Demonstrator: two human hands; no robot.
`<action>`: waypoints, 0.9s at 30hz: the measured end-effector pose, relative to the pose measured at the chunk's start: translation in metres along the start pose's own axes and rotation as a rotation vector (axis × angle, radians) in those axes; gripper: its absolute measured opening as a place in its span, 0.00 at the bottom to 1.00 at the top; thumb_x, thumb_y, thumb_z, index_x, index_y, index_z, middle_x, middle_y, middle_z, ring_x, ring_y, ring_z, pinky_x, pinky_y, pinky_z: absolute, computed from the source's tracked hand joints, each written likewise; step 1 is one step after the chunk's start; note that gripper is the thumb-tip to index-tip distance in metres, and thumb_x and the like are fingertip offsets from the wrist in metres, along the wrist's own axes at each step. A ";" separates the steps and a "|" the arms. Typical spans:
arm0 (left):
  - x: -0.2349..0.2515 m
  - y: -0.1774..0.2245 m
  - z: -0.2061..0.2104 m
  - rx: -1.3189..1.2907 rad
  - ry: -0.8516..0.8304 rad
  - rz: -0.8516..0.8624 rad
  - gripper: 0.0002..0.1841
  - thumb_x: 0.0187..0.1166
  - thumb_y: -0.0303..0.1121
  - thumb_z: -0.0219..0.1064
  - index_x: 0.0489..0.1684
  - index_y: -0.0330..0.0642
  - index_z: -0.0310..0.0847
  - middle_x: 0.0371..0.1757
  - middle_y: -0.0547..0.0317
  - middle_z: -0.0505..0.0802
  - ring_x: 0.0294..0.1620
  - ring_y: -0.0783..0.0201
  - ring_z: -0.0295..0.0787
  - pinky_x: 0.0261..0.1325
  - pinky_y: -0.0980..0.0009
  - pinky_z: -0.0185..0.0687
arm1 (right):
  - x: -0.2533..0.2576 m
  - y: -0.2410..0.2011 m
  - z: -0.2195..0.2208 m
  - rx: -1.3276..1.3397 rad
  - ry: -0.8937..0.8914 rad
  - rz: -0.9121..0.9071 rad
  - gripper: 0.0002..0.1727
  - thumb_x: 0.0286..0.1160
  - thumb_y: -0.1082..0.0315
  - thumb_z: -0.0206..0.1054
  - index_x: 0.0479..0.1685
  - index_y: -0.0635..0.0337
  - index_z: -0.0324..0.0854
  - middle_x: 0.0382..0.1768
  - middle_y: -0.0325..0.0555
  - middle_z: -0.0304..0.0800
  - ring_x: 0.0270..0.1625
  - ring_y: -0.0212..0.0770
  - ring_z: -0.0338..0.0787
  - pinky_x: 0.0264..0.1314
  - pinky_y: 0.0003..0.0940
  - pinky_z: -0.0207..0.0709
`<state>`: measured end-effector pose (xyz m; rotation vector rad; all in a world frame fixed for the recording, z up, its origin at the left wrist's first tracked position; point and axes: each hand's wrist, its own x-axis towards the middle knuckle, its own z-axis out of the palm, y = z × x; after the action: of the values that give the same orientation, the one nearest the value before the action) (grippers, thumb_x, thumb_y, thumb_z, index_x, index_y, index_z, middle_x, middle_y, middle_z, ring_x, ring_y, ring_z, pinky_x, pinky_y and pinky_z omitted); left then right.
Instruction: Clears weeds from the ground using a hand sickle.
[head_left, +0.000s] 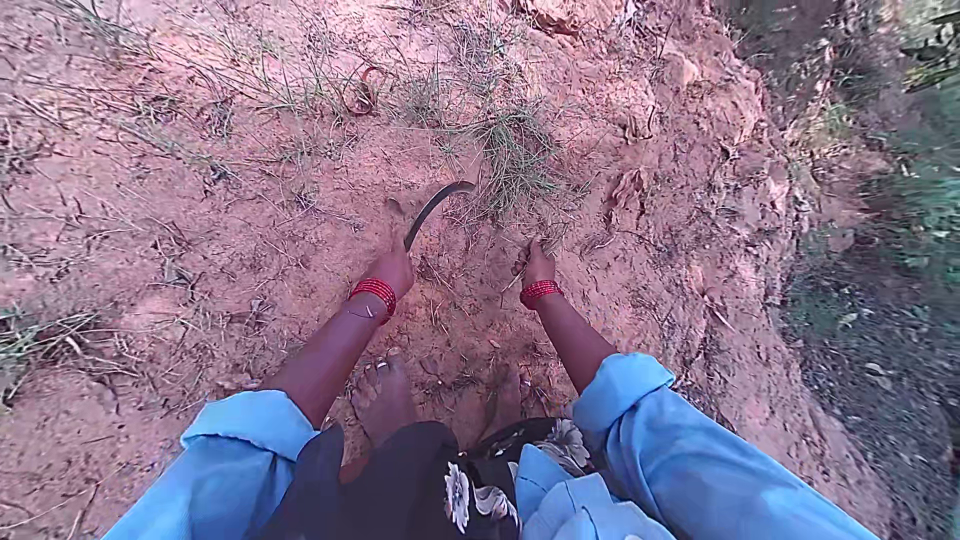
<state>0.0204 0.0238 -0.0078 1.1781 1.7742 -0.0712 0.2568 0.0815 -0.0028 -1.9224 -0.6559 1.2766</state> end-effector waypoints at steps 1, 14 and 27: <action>-0.009 -0.006 0.005 -0.005 -0.026 -0.003 0.29 0.95 0.36 0.44 0.91 0.31 0.47 0.67 0.23 0.84 0.71 0.30 0.83 0.74 0.38 0.73 | 0.001 -0.003 -0.001 0.003 0.016 -0.008 0.21 0.99 0.55 0.42 0.42 0.60 0.70 0.19 0.36 0.67 0.15 0.32 0.69 0.22 0.27 0.73; -0.068 -0.055 0.031 -0.068 0.163 0.085 0.26 0.95 0.36 0.44 0.81 0.20 0.60 0.57 0.19 0.87 0.61 0.24 0.87 0.66 0.34 0.76 | 0.008 0.007 -0.002 -0.009 0.085 -0.015 0.17 0.98 0.58 0.45 0.41 0.59 0.68 0.18 0.37 0.64 0.14 0.33 0.67 0.21 0.28 0.71; -0.070 -0.035 0.054 -0.071 -0.137 -0.020 0.30 0.96 0.37 0.44 0.91 0.27 0.44 0.68 0.22 0.83 0.72 0.30 0.82 0.76 0.40 0.71 | 0.003 0.008 -0.015 0.020 0.083 0.036 0.19 0.98 0.54 0.46 0.41 0.59 0.69 0.18 0.37 0.65 0.13 0.32 0.67 0.19 0.27 0.71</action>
<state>0.0356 -0.0702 0.0000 1.0792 1.6554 -0.0968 0.2723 0.0744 -0.0067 -1.9672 -0.5669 1.2142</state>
